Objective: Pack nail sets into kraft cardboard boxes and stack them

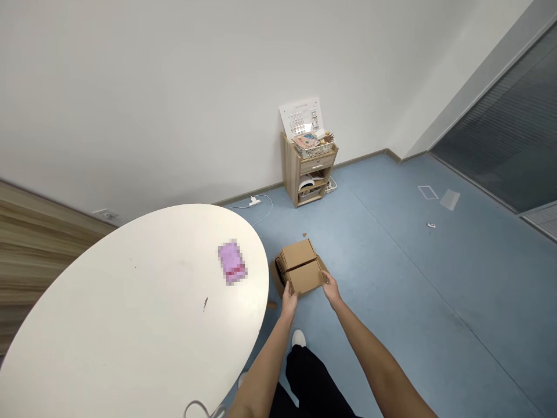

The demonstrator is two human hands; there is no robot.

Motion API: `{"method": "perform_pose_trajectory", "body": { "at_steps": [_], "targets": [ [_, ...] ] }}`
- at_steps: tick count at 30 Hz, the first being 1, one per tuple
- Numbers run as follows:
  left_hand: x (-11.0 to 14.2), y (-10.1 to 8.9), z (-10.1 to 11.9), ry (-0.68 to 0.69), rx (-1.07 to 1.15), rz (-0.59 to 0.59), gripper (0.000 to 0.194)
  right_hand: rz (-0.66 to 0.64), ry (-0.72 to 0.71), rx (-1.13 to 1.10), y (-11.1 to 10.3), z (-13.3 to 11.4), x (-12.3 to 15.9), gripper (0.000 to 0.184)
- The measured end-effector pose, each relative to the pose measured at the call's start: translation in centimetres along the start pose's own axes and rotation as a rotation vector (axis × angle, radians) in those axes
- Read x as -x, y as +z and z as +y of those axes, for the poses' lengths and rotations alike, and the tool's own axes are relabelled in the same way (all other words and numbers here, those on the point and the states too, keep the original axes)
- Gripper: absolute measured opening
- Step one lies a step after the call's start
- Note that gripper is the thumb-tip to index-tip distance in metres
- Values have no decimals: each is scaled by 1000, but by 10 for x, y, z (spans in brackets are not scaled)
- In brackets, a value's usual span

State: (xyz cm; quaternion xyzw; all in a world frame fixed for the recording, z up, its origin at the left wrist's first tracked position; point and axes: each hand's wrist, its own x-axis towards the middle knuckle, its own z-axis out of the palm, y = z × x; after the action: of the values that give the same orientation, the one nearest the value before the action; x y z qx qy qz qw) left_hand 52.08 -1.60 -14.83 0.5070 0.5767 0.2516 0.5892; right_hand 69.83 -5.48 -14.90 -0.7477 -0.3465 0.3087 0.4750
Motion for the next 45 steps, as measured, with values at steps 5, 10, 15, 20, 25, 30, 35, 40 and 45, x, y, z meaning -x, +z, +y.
{"method": "perform_pose_trajectory", "body": {
  "at_steps": [5, 10, 15, 20, 25, 30, 35, 40, 45],
  "targets": [
    [11, -8, 5, -134, 7, -23, 67, 110, 47, 123, -2, 4, 6, 49],
    [34, -32, 10, -12, -36, 39, 59, 161, -103, 297, 3, -17, 11, 53],
    [68, -87, 18, 219, -122, 203, 51, -15, -270, 361, 41, -63, 22, 54],
    [122, -175, 7, 237, -145, 447, 42, -263, -477, 321, 112, -115, 65, 53],
    [206, -277, -36, 143, -96, 702, 37, -485, -607, 260, 196, -154, 146, 48],
    [306, -368, -94, 75, -104, 932, 34, -713, -654, 219, 281, -186, 254, 45],
    [404, -436, -142, 10, -80, 1114, 32, -932, -735, 211, 354, -215, 360, 45],
    [486, -480, -179, -61, 8, 1257, 30, -1125, -877, 211, 412, -234, 445, 45],
    [529, -513, -203, -103, 81, 1354, 26, -1278, -967, 229, 460, -251, 494, 45]
  ]
}}
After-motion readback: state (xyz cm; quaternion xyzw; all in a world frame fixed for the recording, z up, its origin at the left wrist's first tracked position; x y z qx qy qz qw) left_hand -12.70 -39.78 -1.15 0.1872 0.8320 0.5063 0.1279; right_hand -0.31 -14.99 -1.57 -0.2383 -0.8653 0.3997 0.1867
